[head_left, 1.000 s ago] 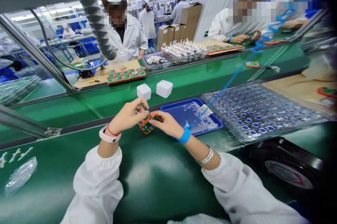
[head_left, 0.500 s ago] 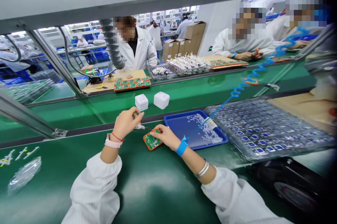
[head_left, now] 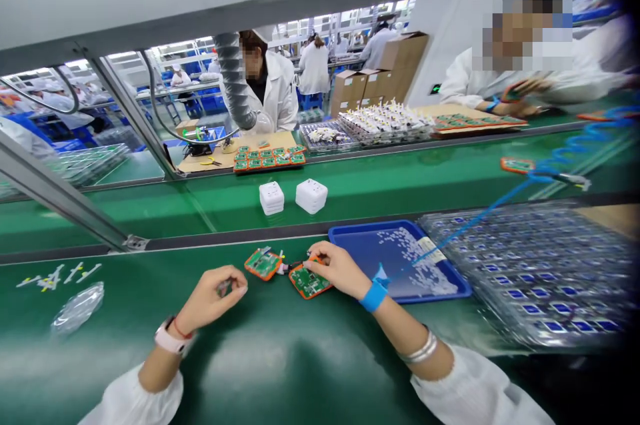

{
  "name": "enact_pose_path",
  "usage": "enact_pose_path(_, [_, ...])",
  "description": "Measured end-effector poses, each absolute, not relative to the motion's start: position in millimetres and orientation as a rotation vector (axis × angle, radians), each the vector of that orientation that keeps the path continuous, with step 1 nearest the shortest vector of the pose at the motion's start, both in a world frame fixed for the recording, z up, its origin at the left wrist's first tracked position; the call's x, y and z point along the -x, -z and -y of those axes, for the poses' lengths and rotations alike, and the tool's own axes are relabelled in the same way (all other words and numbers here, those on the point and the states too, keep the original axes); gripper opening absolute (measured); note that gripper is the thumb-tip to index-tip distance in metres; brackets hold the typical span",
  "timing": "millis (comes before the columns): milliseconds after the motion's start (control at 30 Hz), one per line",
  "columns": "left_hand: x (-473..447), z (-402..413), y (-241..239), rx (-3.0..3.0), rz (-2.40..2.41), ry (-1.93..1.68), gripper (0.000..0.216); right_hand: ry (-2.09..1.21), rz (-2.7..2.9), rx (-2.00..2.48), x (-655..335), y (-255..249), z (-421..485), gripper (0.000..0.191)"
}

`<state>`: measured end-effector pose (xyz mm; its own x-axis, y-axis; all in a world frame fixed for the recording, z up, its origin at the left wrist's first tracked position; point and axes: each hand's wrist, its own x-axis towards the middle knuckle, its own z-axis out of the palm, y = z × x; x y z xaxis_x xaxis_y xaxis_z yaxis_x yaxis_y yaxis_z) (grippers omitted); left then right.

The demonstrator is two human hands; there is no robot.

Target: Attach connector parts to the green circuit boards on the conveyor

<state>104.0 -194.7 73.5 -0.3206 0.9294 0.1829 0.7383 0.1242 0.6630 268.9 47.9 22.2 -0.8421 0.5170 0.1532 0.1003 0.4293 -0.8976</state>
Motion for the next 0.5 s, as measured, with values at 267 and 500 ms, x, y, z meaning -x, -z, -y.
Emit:
enact_pose_path(267, [-55.3,247.3,-36.6,-1.418,-2.740,-0.653,0.024,-0.985,2.479,0.521,-256.9,-25.0,-68.7,0.011])
enact_pose_path(500, [-83.5,213.7,-30.1,-1.129,-3.303,-0.076,0.042,-0.669,2.502,0.550,-249.9,-7.9,-68.1,0.018])
